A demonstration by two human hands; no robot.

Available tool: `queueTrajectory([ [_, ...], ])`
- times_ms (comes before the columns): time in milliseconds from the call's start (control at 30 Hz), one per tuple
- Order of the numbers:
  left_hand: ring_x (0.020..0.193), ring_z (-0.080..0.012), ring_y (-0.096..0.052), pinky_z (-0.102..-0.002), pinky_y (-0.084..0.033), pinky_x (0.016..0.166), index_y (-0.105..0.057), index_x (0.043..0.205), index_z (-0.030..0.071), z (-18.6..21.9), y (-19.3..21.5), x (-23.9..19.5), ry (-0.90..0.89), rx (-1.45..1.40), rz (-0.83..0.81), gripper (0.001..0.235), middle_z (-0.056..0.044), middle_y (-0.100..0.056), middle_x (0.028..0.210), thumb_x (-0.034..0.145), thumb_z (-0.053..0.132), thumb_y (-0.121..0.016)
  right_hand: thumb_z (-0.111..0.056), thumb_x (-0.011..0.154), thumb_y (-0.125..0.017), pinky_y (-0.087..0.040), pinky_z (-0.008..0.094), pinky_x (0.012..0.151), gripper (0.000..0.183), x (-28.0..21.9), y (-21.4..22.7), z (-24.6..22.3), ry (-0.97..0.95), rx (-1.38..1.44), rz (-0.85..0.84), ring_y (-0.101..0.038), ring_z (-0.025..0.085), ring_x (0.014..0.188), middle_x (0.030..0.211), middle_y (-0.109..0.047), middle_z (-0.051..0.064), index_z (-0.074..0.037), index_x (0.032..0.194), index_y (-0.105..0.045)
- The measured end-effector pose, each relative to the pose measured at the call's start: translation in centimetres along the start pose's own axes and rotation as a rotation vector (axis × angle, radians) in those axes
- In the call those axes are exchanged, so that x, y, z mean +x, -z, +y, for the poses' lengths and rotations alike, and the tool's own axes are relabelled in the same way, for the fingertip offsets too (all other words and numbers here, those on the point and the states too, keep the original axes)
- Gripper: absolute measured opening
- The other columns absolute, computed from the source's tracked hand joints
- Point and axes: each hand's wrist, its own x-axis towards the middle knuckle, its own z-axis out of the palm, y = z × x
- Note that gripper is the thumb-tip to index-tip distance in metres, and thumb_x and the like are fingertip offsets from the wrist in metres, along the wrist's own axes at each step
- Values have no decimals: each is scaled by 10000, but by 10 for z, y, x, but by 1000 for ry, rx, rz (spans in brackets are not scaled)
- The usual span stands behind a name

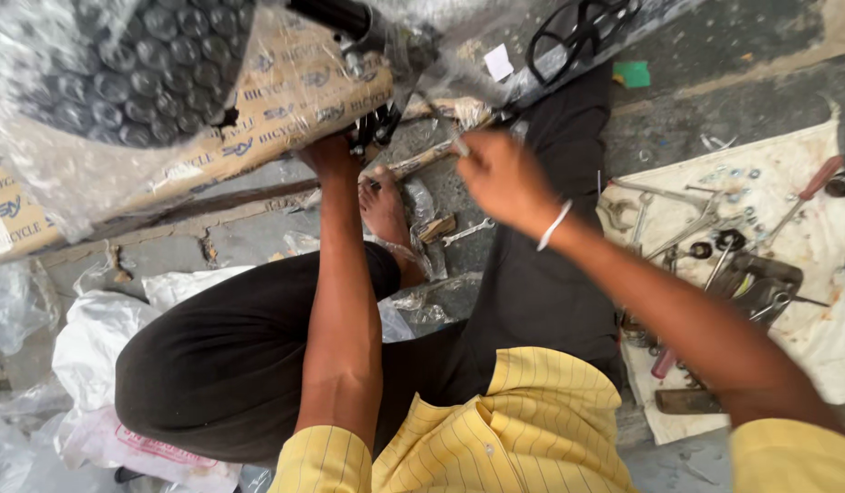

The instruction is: The person sits on the ground and assembles a bicycle by attaching the pedal crank to the bottom bracket. They insert a bolt and tighten it using a wrench.

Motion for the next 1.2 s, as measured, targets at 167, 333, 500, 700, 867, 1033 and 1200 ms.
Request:
queueTrajectory([
  [167, 635, -244, -628, -377, -472, 496, -563, 1045, 27, 18, 3, 2, 815, -968, 4, 223, -122, -683, 855, 878, 17, -710, -197, 1025, -539, -502, 330, 497, 281, -24, -74, 27, 111, 333, 43, -666, 150, 581, 725, -694, 85, 7, 1196, -629],
  [333, 600, -241, -639, -367, -480, 429, -479, 1166, -15, 49, 27, 16, 904, -1068, 66, 274, -162, -655, 898, 937, 5, -628, -247, 1153, -492, -488, 351, 547, 317, -10, -51, 18, 111, 36, -88, -599, 170, 571, 682, -611, 104, 7, 1027, -633],
  [500, 557, -244, -634, -380, -559, 436, -435, 1181, 9, 45, 30, 11, 820, -926, 33, 395, -177, -680, 865, 870, -10, -677, -167, 978, -593, -469, 404, 473, 187, 55, 42, -15, -113, 29, -502, -585, 220, 564, 723, -626, 119, -35, 1052, -703],
  [700, 532, -229, -592, -356, -462, 406, -433, 1127, -10, 39, 20, 15, 856, -1030, 74, 311, -167, -640, 822, 903, -32, -647, -220, 1067, -637, -486, 413, 603, 303, 18, 24, 3, 57, -225, -148, -623, 206, 618, 726, -640, 149, 51, 952, -705],
  [867, 544, -223, -580, -353, -454, 428, -477, 1084, 2, 48, 30, 15, 865, -1069, 39, 221, -144, -631, 797, 918, -40, -617, -137, 1058, -579, -514, 339, 572, 179, -27, -56, 35, 69, 194, 41, -677, 148, 631, 732, -667, 101, 4, 1140, -653],
  [1033, 552, -208, -586, -331, -419, 427, -476, 1080, 18, 52, 34, 21, 893, -1117, 59, 174, -123, -639, 772, 950, 6, -592, -119, 1042, -557, -544, 268, 535, 335, -18, -78, 14, 37, 378, -2, -644, 94, 600, 773, -690, 47, 6, 1352, -566],
  [1200, 620, -232, -612, -342, -438, 484, -532, 1097, -22, 37, 17, 9, 811, -1175, 33, 130, -141, -655, 832, 993, -7, -609, -138, 1087, -575, -471, 277, 506, 354, 0, -24, 13, -165, 545, -274, -534, 83, 599, 783, -586, 60, -9, 1414, -614],
])
